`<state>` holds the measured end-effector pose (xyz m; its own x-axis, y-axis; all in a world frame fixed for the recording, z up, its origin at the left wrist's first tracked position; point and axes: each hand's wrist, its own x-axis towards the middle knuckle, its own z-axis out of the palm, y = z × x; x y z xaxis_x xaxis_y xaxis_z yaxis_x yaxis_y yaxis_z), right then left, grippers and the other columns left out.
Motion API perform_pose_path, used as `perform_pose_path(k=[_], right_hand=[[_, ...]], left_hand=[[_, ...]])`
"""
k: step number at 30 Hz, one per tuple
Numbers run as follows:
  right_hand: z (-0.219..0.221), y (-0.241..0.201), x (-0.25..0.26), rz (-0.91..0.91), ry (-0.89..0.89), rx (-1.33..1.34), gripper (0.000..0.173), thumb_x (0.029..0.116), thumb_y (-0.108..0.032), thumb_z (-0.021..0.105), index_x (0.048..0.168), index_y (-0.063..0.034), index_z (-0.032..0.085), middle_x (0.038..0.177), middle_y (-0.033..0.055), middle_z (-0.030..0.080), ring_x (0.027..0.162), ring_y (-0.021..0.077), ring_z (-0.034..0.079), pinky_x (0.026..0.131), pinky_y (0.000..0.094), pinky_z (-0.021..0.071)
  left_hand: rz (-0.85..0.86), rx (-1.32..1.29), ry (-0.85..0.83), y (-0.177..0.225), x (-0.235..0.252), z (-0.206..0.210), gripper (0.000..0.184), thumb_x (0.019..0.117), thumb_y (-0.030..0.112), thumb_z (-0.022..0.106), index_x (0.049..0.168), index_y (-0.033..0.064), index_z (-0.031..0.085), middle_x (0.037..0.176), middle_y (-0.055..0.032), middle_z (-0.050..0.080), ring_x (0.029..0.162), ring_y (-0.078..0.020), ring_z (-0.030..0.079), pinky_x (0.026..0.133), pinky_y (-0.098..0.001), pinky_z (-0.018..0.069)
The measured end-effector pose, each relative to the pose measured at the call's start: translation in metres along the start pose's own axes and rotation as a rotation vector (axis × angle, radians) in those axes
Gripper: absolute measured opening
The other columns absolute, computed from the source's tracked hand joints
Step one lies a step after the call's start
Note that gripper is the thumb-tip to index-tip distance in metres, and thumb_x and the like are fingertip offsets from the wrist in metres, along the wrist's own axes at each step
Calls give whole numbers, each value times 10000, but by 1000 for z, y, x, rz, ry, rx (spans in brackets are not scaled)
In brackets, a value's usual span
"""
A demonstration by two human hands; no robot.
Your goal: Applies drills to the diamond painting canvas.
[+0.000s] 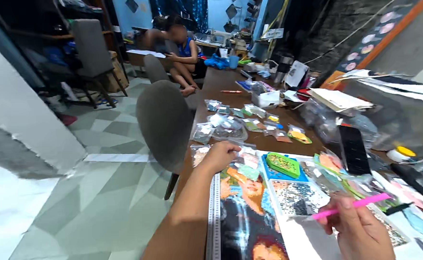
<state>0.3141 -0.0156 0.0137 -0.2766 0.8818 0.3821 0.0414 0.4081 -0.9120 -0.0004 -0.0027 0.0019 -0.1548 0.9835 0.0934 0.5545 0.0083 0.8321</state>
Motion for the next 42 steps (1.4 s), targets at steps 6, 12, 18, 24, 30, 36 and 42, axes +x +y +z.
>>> perform_pose_path(k=[6, 12, 18, 24, 30, 36, 42], right_hand=[[43, -14, -34, 5, -232, 176, 249, 1112, -318, 401, 996, -240, 606, 800, -150, 716, 651, -34, 653, 579, 150, 540], [69, -15, -51, -97, -330, 142, 272, 1083, -386, 429, 971, -208, 602, 788, -127, 691, 667, -48, 642, 586, 141, 541], [71, -11, -55, -198, -347, 26, 324, 1087, -388, 424, 947, -139, 579, 733, -88, 654, 637, -69, 608, 572, 122, 512], [71, -10, -56, -210, -355, 30, 318, 1086, -380, 436, 941, -141, 587, 727, -87, 649, 633, -68, 606, 565, 116, 509], [70, -7, -58, -245, -394, 24, 349, 1082, -402, 441, 938, -121, 589, 724, -51, 644, 644, -43, 622, 578, 142, 529], [74, -6, -63, -347, -438, 1, 359, 1087, -374, 457, 935, -70, 576, 709, 13, 616, 648, -19, 613, 608, 143, 517], [75, -6, -63, -402, -453, -72, 389, 1092, -371, 449, 913, -43, 560, 685, 57, 588, 616, 22, 590, 597, 157, 498]], left_hand=[[0, -6, -9, 3, 0, 1, 252, 1012, 26, 554, 1203, 15, 718, 1262, -168, 664, 1187, -268, 619, 1048, -453, 464], [-15, -14, -19, 5, 0, 1, 266, 1013, 18, 540, 1213, 24, 716, 1284, -165, 653, 1176, -261, 623, 1026, -447, 478], [-18, -6, -32, 7, 0, 1, 269, 1020, 29, 537, 1226, 27, 711, 1282, -168, 650, 1179, -270, 619, 1030, -460, 473], [-12, 2, -33, 6, 0, 1, 270, 1016, 26, 538, 1223, 25, 712, 1286, -168, 649, 1186, -269, 616, 1034, -456, 471], [-34, -11, -41, 6, 1, 1, 268, 1021, 37, 540, 1228, 35, 710, 1296, -160, 642, 1168, -264, 622, 1007, -456, 486], [-24, 4, -40, 6, 0, 1, 270, 1021, 38, 539, 1231, 34, 708, 1285, -168, 645, 1147, -268, 630, 992, -455, 493], [-18, 10, -44, 6, 1, 0, 263, 1023, 41, 540, 1226, 21, 707, 1263, -179, 652, 1134, -281, 634, 982, -470, 498]])
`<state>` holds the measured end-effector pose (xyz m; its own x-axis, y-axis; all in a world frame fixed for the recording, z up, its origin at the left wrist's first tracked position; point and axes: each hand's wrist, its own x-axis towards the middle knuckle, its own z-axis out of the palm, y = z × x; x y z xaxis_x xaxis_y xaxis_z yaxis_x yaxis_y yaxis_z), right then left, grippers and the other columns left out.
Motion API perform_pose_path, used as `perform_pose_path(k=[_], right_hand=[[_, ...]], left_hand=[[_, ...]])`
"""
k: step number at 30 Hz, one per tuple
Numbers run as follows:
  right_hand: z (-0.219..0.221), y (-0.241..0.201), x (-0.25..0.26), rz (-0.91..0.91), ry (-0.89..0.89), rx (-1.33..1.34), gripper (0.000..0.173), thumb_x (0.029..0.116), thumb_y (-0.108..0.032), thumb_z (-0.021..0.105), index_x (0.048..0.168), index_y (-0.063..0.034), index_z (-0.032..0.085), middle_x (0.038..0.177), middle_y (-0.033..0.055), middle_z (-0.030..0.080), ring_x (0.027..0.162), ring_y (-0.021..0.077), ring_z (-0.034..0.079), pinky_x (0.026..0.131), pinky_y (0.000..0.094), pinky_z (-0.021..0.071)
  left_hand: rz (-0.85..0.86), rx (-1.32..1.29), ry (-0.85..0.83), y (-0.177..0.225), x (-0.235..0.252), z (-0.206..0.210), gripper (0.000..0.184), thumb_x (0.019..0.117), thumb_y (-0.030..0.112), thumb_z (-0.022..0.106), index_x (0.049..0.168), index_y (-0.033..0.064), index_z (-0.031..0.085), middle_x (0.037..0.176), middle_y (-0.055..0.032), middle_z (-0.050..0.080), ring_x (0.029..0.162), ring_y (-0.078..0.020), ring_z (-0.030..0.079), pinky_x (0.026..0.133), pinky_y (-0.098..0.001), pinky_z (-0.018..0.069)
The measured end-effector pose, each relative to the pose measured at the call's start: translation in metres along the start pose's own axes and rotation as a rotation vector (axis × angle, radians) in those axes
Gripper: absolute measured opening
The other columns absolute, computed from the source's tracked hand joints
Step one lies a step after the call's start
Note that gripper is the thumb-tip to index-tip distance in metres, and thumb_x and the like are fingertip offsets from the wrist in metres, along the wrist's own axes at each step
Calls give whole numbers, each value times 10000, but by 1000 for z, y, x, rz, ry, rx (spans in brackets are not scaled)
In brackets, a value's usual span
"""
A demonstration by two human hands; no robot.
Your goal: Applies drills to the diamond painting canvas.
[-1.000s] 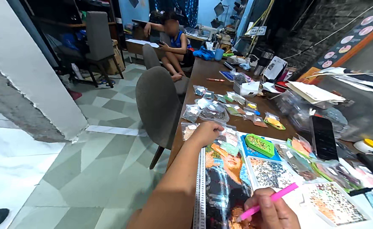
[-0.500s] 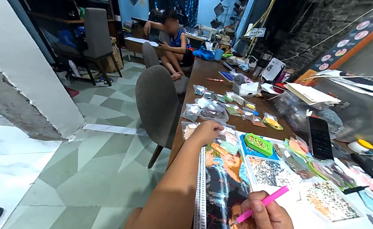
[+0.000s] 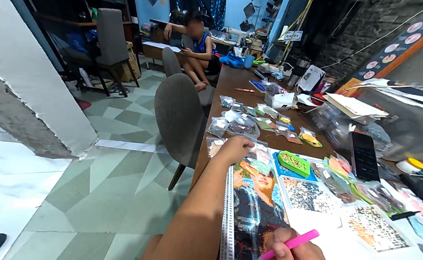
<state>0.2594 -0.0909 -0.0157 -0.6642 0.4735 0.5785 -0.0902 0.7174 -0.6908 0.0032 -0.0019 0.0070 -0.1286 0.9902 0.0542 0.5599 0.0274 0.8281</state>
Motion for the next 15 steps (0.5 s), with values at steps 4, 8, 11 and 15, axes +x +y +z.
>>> perform_pose_path(k=[4, 8, 11, 15], right_hand=[[0, 0, 0, 2, -7, -5, 386, 1091, -369, 453, 907, -46, 558, 683, 54, 584, 616, 20, 585, 598, 153, 493], [1, 0, 1, -25, -24, 2, 374, 1091, -350, 461, 906, -41, 560, 695, 62, 586, 635, 31, 598, 615, 155, 505], [1, 0, 1, -41, -34, -9, 372, 1091, -340, 471, 892, -38, 558, 692, 71, 572, 628, 55, 587, 613, 163, 496], [2, 0, 0, -109, -51, -33, 371, 1099, -307, 467, 864, -39, 569, 703, 95, 580, 676, 112, 606, 653, 191, 509]], left_hand=[[-3, 6, -4, 0, 0, 0, 260, 1024, 46, 543, 1223, 30, 709, 1267, -168, 654, 1130, -268, 638, 976, -458, 502], [2, -8, 8, -1, 1, 1, 259, 1021, 42, 545, 1219, 26, 712, 1266, -168, 658, 1160, -273, 629, 1007, -461, 487], [-11, -12, -1, 0, 1, 1, 263, 1022, 38, 538, 1222, 25, 708, 1261, -170, 652, 1123, -272, 635, 973, -458, 501], [-16, -10, -3, 0, 1, 0, 266, 1020, 35, 540, 1225, 27, 708, 1272, -165, 650, 1133, -268, 634, 979, -454, 500]])
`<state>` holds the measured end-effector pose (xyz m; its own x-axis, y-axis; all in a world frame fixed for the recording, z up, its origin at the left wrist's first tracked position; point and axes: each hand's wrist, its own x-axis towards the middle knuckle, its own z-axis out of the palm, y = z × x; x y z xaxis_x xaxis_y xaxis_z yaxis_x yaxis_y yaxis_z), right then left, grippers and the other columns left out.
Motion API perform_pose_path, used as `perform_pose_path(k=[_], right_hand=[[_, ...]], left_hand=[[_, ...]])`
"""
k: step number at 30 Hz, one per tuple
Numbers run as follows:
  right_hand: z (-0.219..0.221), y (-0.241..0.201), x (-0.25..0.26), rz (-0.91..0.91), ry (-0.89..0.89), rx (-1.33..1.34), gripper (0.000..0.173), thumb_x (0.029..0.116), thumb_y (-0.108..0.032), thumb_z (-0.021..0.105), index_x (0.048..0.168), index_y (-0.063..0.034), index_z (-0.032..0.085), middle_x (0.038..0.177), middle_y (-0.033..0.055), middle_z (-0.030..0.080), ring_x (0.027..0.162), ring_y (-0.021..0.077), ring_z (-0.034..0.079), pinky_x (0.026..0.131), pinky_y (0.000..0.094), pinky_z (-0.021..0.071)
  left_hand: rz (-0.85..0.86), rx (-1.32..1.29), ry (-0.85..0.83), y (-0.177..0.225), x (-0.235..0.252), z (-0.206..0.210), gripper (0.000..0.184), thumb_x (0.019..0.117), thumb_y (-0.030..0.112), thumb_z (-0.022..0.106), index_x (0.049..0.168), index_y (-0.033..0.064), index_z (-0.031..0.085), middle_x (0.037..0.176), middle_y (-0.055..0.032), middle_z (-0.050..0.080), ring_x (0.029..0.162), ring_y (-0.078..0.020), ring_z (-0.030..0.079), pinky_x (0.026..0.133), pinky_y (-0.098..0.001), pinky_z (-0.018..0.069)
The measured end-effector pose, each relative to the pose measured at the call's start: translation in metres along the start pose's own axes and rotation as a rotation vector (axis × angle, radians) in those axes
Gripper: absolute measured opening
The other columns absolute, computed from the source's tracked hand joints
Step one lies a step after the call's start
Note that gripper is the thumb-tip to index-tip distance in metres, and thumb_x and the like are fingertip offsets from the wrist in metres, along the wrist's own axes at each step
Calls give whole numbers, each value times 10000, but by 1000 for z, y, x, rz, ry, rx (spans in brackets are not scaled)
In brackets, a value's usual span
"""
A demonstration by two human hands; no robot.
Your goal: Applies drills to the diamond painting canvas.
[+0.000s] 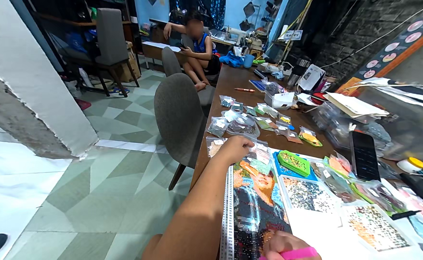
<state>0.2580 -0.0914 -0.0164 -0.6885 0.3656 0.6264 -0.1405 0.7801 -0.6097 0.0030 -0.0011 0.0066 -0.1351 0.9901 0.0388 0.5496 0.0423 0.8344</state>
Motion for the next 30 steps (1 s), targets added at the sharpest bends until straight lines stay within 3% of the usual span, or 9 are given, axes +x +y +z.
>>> perform_pose_path(k=[2, 7, 9, 19, 21, 30], right_hand=[[0, -1, 1, -10, -3, -7, 369, 1099, -297, 467, 860, -36, 570, 705, 98, 581, 680, 119, 605, 660, 195, 506], [-3, -1, -1, 191, 116, 86, 366, 1084, -376, 462, 926, -72, 591, 708, 6, 641, 633, -17, 629, 578, 158, 538], [-3, -1, -1, 202, 113, 101, 360, 1085, -367, 465, 927, -69, 588, 709, 5, 637, 633, -19, 622, 577, 157, 530], [0, -2, 1, 124, 49, 38, 381, 1089, -344, 470, 904, -27, 573, 676, 62, 583, 608, 25, 586, 592, 157, 502], [-1, -2, 1, 100, 40, 20, 378, 1090, -341, 471, 893, -33, 567, 681, 66, 584, 619, 37, 592, 605, 161, 504], [2, -7, -1, -57, 19, -100, 391, 1098, -240, 446, 826, -15, 612, 718, 128, 625, 701, 194, 636, 701, 252, 535]], left_hand=[[7, -2, 0, 0, 0, 0, 270, 1017, 28, 536, 1225, 25, 708, 1283, -167, 647, 1157, -269, 626, 1001, -458, 489], [-1, -3, 3, 0, 0, 0, 269, 1016, 25, 537, 1224, 29, 707, 1268, -161, 648, 1112, -258, 634, 961, -441, 503], [4, -3, 5, 0, 0, 0, 271, 1015, 25, 538, 1226, 27, 708, 1261, -165, 654, 1128, -266, 633, 983, -452, 494], [23, 1, 8, -1, 0, 1, 271, 1014, 22, 540, 1228, 22, 706, 1260, -173, 651, 1132, -265, 630, 983, -444, 496], [30, 4, 4, -1, 0, 1, 272, 1012, 20, 542, 1227, 20, 708, 1273, -176, 650, 1181, -273, 617, 1030, -455, 473], [46, 17, 16, 1, -1, 2, 237, 1027, 44, 547, 1200, 5, 705, 1205, -161, 664, 1111, -261, 633, 999, -446, 490]])
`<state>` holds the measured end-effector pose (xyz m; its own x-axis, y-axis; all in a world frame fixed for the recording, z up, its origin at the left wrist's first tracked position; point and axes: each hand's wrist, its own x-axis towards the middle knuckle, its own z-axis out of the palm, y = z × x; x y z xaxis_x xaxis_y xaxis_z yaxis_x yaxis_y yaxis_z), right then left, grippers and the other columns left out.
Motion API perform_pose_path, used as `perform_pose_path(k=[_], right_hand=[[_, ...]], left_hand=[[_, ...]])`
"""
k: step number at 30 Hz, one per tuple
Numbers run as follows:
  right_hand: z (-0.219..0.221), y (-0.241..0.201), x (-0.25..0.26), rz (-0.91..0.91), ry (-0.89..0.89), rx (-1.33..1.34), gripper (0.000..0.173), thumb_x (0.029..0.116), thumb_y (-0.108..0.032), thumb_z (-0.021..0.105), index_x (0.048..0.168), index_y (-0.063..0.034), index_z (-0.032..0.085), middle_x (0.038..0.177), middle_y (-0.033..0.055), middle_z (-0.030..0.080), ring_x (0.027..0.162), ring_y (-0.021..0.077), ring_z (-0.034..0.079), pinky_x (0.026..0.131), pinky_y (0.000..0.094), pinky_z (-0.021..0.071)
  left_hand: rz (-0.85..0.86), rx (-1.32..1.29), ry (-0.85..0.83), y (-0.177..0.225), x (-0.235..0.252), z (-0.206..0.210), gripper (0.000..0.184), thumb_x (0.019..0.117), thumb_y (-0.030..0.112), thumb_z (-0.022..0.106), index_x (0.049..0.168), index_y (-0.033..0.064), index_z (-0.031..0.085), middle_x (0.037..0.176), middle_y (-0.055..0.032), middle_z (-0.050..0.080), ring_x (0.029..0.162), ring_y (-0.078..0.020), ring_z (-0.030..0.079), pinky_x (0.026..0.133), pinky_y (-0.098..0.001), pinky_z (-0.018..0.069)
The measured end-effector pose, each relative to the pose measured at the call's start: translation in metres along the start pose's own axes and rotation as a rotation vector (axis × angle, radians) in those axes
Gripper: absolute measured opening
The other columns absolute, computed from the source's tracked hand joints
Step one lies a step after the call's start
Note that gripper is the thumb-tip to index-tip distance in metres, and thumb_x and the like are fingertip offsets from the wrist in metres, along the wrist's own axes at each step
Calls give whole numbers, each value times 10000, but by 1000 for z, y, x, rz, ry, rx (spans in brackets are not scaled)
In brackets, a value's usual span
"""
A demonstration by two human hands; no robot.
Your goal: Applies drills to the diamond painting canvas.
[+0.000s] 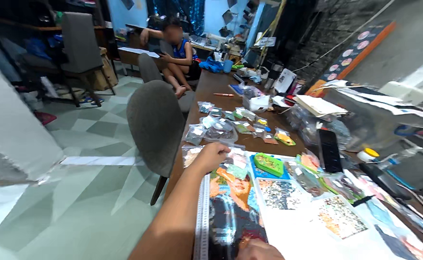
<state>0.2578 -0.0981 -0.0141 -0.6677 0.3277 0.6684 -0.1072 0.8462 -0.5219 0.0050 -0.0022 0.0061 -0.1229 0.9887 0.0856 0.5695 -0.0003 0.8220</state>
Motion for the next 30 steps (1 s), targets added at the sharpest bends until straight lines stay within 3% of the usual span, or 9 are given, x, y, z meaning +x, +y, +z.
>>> perform_pose_path(k=[3, 7, 10, 12, 16, 22, 30], right_hand=[[-7, 2, 0, 114, 105, 84, 412, 1111, -266, 427, 870, 24, 594, 734, 137, 622, 693, 139, 639, 687, 234, 542], [-55, 14, 9, 334, 338, 123, 354, 1077, -410, 450, 944, -124, 610, 755, -59, 673, 663, -35, 635, 598, 172, 547], [-100, 47, 12, 378, 471, 7, 308, 1077, -409, 478, 936, -184, 634, 771, -140, 674, 644, -52, 621, 572, 157, 540], [-121, 71, 8, 405, 518, -61, 279, 1084, -294, 471, 927, -129, 633, 780, -126, 675, 627, -52, 608, 565, 148, 529], [-125, 92, -5, 513, 540, -116, 272, 1078, -220, 450, 939, -58, 618, 761, -93, 664, 598, -51, 587, 551, 141, 513], [-125, 95, -9, 512, 576, -158, 233, 1069, -192, 462, 987, -31, 610, 785, -57, 686, 595, -37, 591, 539, 144, 505], [-124, 96, -13, 532, 425, -211, 273, 1060, -273, 511, 931, -68, 636, 682, -97, 606, 580, -62, 572, 549, 125, 498]], left_hand=[[-26, 11, 6, 0, -1, 0, 232, 1033, 69, 563, 1211, 21, 704, 1199, -142, 672, 1097, -245, 642, 993, -443, 500], [-74, -2, 11, -2, 0, -1, 222, 1027, 66, 580, 1207, 34, 705, 1174, -123, 668, 1020, -222, 644, 929, -431, 519], [-91, -23, 40, -4, -1, 0, 204, 1023, 52, 583, 1178, 36, 717, 1141, -114, 669, 949, -210, 640, 861, -414, 529], [-105, -22, 35, -5, 0, 0, 205, 1028, 53, 577, 1177, 42, 717, 1129, -103, 668, 944, -201, 636, 856, -404, 525], [-116, 2, 36, -3, -1, -1, 213, 1031, 51, 572, 1182, 50, 721, 1129, -91, 670, 954, -185, 632, 862, -385, 517], [-108, 5, 59, -4, -2, 0, 213, 1015, 18, 580, 1162, 54, 730, 1150, -83, 675, 978, -175, 628, 864, -377, 509], [-98, -3, 79, -7, -3, 0, 202, 1012, 16, 585, 1140, 55, 735, 1131, -66, 680, 943, -148, 630, 838, -353, 514]])
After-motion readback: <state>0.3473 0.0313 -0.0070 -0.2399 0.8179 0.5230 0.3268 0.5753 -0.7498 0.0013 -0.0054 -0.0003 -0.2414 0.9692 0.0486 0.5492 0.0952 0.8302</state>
